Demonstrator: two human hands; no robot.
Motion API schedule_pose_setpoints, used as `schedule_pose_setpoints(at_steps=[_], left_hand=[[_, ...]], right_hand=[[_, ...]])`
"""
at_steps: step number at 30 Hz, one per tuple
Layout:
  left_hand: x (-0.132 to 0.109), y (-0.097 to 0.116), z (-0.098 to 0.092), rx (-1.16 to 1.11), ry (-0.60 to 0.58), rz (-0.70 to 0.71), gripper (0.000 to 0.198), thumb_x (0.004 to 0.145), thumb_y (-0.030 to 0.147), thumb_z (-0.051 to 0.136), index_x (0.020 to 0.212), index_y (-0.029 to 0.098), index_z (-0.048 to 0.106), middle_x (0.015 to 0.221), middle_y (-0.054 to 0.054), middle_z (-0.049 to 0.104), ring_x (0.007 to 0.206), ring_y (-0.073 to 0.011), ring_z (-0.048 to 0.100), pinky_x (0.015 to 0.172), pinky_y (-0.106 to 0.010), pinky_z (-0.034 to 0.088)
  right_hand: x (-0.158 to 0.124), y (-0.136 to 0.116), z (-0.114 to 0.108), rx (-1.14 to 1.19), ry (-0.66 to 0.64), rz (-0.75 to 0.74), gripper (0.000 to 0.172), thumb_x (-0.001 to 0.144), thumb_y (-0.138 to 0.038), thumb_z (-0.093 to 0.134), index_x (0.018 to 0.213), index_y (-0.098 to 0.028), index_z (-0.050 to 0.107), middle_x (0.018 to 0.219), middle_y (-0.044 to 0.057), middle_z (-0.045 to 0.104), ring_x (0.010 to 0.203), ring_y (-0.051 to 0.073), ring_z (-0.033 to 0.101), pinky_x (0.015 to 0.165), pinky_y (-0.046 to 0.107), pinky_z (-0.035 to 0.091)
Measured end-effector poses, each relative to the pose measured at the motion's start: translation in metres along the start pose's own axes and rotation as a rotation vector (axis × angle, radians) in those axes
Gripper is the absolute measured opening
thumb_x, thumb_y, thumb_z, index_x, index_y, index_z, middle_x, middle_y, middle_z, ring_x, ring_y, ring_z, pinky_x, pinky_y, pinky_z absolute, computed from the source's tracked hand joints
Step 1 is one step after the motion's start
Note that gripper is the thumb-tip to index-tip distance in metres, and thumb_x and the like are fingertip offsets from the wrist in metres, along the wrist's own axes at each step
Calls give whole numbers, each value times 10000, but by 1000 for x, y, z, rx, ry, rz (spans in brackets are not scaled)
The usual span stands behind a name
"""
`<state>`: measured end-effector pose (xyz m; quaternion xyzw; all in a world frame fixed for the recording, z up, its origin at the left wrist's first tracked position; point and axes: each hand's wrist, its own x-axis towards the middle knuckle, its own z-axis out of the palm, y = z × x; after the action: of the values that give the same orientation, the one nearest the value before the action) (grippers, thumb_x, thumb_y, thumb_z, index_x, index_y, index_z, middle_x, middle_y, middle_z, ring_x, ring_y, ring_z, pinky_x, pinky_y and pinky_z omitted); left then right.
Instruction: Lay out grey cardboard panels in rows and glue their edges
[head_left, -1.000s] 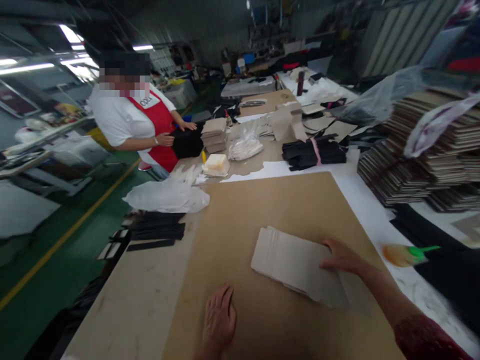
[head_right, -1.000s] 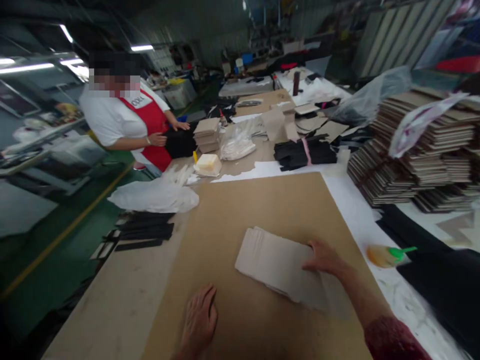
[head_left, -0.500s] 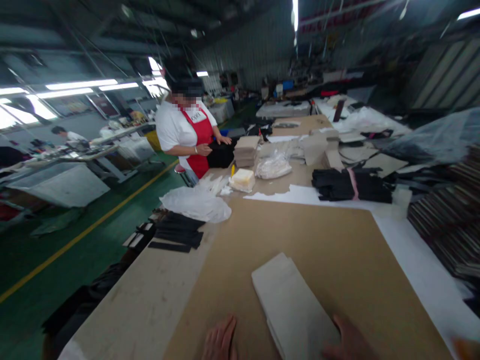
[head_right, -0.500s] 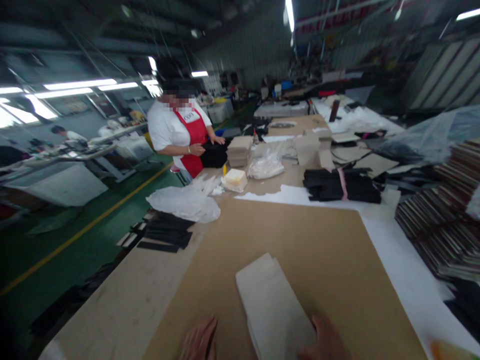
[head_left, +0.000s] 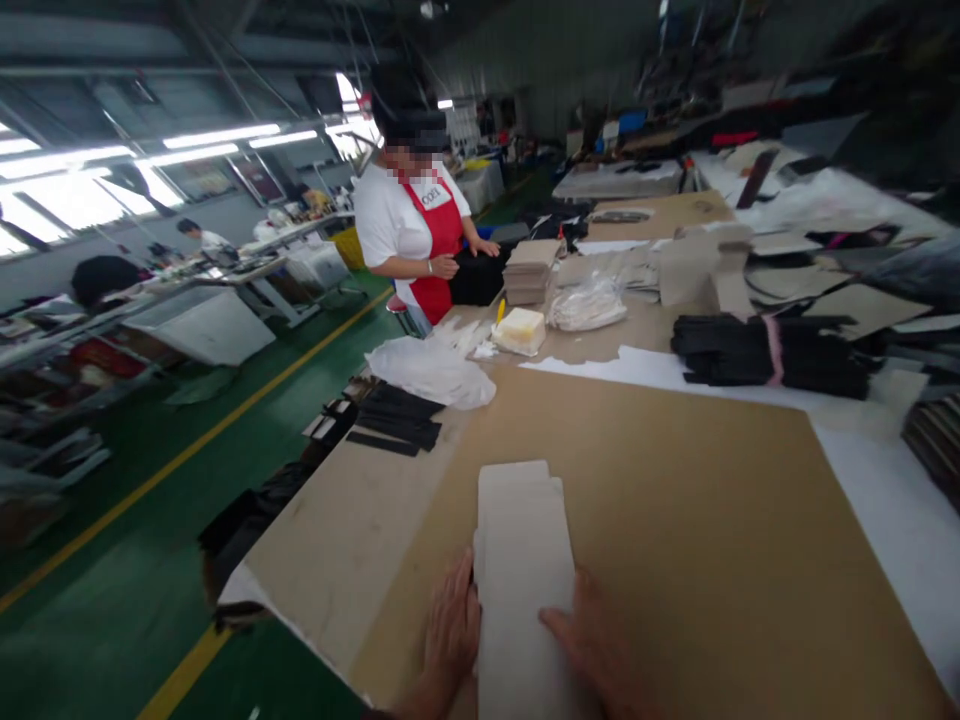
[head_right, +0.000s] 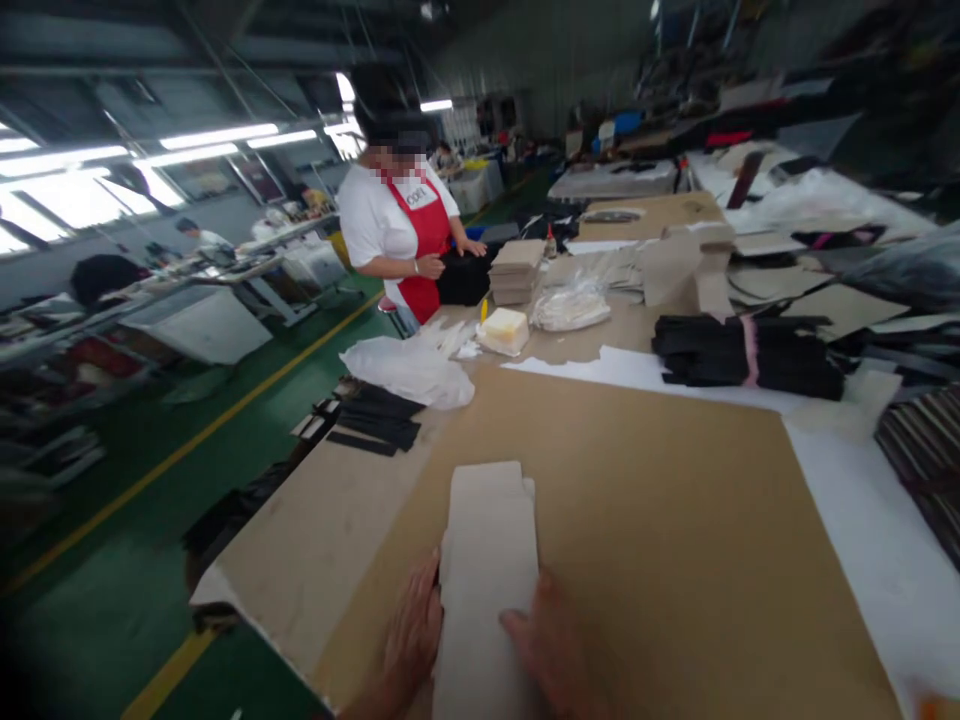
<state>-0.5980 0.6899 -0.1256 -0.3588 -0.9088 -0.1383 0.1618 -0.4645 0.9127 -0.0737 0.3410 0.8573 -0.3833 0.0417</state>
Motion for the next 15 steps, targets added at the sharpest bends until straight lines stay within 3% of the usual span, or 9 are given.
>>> schedule_pose_setpoints(at_steps=[3, 8, 12, 15], left_hand=[[-1, 0, -3, -59, -68, -19, 590, 1004, 159, 362, 1591, 210, 336, 1467, -103, 617, 1383, -231, 546, 1152, -446, 467], [12, 1, -4, -131, -122, -67, 512, 1017, 185, 365, 1524, 182, 433, 1471, -114, 610, 1401, -235, 525, 1156, -465, 457], [13, 5, -13, -154, -192, -88, 534, 1018, 292, 425, 1540, 182, 403, 1504, -130, 577, 1415, -273, 509, 1147, -527, 456], [17, 9, -20, -165, -238, -107, 627, 976, 405, 545, 1549, 201, 392, 1509, -133, 571, 1415, -306, 502, 1145, -560, 447]], right_hand=[[6, -1, -13, -65, -86, 37, 678, 843, -397, 600, 1422, -53, 524, 1462, 253, 549, 1387, 391, 510, 1159, 490, 407], [59, 7, -35, 45, 47, -7, 759, 864, -435, 526, 1514, -63, 406, 1499, 242, 491, 1412, 354, 478, 1153, 471, 412], [103, 4, -36, 134, 96, -130, 782, 867, -472, 520, 1534, -87, 384, 1447, 227, 514, 1353, 344, 519, 1130, 497, 427], [122, -1, -31, 137, 80, -201, 723, 845, -449, 573, 1491, -144, 459, 1370, 183, 573, 1272, 317, 573, 1101, 479, 456]])
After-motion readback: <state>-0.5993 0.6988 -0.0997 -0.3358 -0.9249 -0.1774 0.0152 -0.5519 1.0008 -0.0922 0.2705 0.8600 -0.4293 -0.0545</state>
